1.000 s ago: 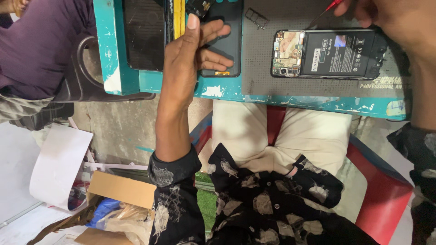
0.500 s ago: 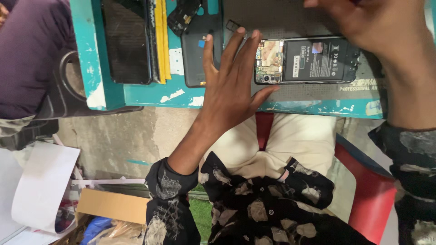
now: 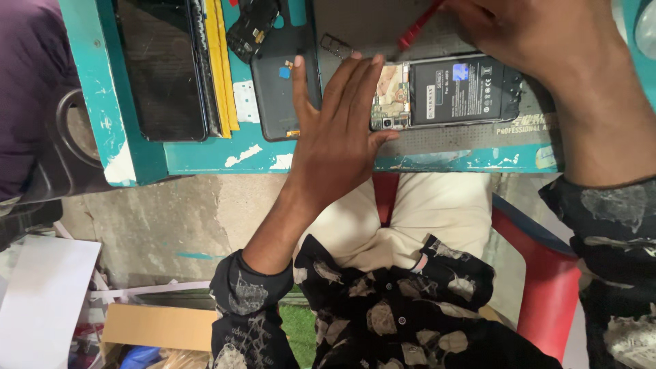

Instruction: The person removes the back cover of a smartphone, then uses a screwdriver to unscrew and detach internal components. The person handles the phone, back cover, and internal parts while working at a cluttered workbench.

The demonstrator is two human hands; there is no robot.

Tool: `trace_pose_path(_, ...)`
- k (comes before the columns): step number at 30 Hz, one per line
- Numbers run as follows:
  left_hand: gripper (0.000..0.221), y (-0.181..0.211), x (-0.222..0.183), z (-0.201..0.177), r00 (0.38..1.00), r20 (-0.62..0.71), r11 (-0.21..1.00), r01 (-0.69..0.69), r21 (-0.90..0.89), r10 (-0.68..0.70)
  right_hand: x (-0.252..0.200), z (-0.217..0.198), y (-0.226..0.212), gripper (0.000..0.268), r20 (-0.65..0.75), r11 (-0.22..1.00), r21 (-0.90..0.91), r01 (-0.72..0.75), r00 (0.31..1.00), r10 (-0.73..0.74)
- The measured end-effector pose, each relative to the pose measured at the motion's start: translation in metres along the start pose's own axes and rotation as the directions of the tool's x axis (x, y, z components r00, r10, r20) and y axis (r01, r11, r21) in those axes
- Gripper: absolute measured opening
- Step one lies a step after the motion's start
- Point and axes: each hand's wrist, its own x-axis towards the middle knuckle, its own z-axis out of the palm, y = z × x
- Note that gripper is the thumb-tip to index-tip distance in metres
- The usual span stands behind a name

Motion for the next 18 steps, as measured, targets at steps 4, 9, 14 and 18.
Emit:
trace_pose_path(4,0.087,-0.001,0.0,-0.002,1.0,-0.016,1.0,-0.01,0.003,0.01,0.004,0.003,0.0,0.015,-0.008,0.997,-0.073,0.033,0.999,-0.034)
trace_pose_path(9,0.087,-0.001,0.0,0.001,1.0,-0.022,1.0,0.001,-0.016,-0.001,-0.002,0.007,-0.003,0.017,0.012,0.993,-0.116,0.01,1.0,-0.009)
trace_pose_path(14,0.079,-0.003,-0.002,0.002,0.999,-0.033,1.0,0.004,0.007,-0.003,0.002,0.014,-0.004,0.019,0.021,0.993,-0.115,0.014,1.0,-0.012)
trace_pose_path(18,0.064,-0.002,-0.003,0.004,0.999,-0.03,1.0,-0.014,0.012,0.014,0.008,0.008,-0.007,0.02,0.144,0.994,0.08,-0.081,0.987,0.068)
